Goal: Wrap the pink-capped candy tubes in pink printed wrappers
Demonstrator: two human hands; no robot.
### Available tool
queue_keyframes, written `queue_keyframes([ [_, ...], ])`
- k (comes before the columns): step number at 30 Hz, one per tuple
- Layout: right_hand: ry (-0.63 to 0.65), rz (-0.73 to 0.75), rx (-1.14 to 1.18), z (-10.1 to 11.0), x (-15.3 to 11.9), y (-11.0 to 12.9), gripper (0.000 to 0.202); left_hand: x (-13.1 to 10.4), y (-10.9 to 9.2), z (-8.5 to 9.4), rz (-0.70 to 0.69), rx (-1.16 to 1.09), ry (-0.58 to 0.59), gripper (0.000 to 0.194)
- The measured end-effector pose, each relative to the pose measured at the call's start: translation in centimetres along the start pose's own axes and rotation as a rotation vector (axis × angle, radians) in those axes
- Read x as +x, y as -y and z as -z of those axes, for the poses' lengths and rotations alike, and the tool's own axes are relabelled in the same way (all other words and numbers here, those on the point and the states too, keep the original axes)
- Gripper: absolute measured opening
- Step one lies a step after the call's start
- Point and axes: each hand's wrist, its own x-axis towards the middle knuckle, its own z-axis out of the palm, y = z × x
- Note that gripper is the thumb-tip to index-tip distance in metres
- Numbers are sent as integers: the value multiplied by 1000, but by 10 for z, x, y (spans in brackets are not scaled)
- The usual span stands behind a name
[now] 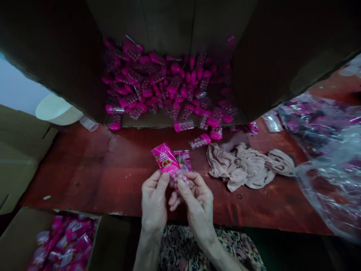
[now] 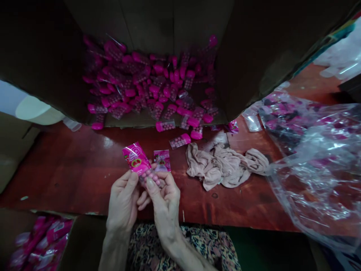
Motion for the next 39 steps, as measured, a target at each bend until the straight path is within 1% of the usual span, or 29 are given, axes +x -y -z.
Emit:
queue_keyframes([
  [4,-154,83,-126,0,-4,-5,14,-2,7,-4,23,-5,-63,21],
  [6,-197,134,-158,0,-4,-6,14,-3,9,-5,31,-18,-69,20],
  [8,-184,139,-118,-1,-3,-6,13,-2,8,-4,47,-43,-62,18],
  [10,-127,90,-40,-3,-2,-5,14,-1,5,-2,62,-75,-62,16],
  [12,-63,31,22,-6,-1,-4,15,0,3,-1,52,-105,-92,16],
  [14,-47,10,39,-8,-2,-4,15,-1,3,-1,20,-118,-137,17],
  [15,-61,16,33,-8,-3,-4,15,-2,3,-2,1,-123,-155,18],
  [17,-128,56,1,-8,-4,-5,14,-4,7,-5,-25,-122,-171,16],
  [20,-235,139,-77,-5,-4,-5,13,-6,13,-10,-22,-106,-144,12],
  [22,-263,161,-105,-3,-3,-5,13,-6,16,-11,2,-104,-122,11],
  [24,-241,131,-94,-2,0,-5,13,-3,16,-9,20,-111,-115,11],
  [25,-208,103,-74,-3,1,-5,14,-1,15,-7,20,-115,-115,11],
  [28,-46,8,2,-4,3,-7,13,3,9,0,7,-110,-112,19],
  [30,25,-25,26,-5,2,-9,13,4,5,2,24,-82,-115,25],
  [32,24,-33,3,-5,1,-10,13,4,3,1,58,-48,-131,27],
  [36,-76,32,-119,-4,-3,-10,12,2,4,-2,86,-22,-161,25],
  [39,-80,44,-150,-3,-2,-9,12,2,3,-2,80,-39,-185,25],
])
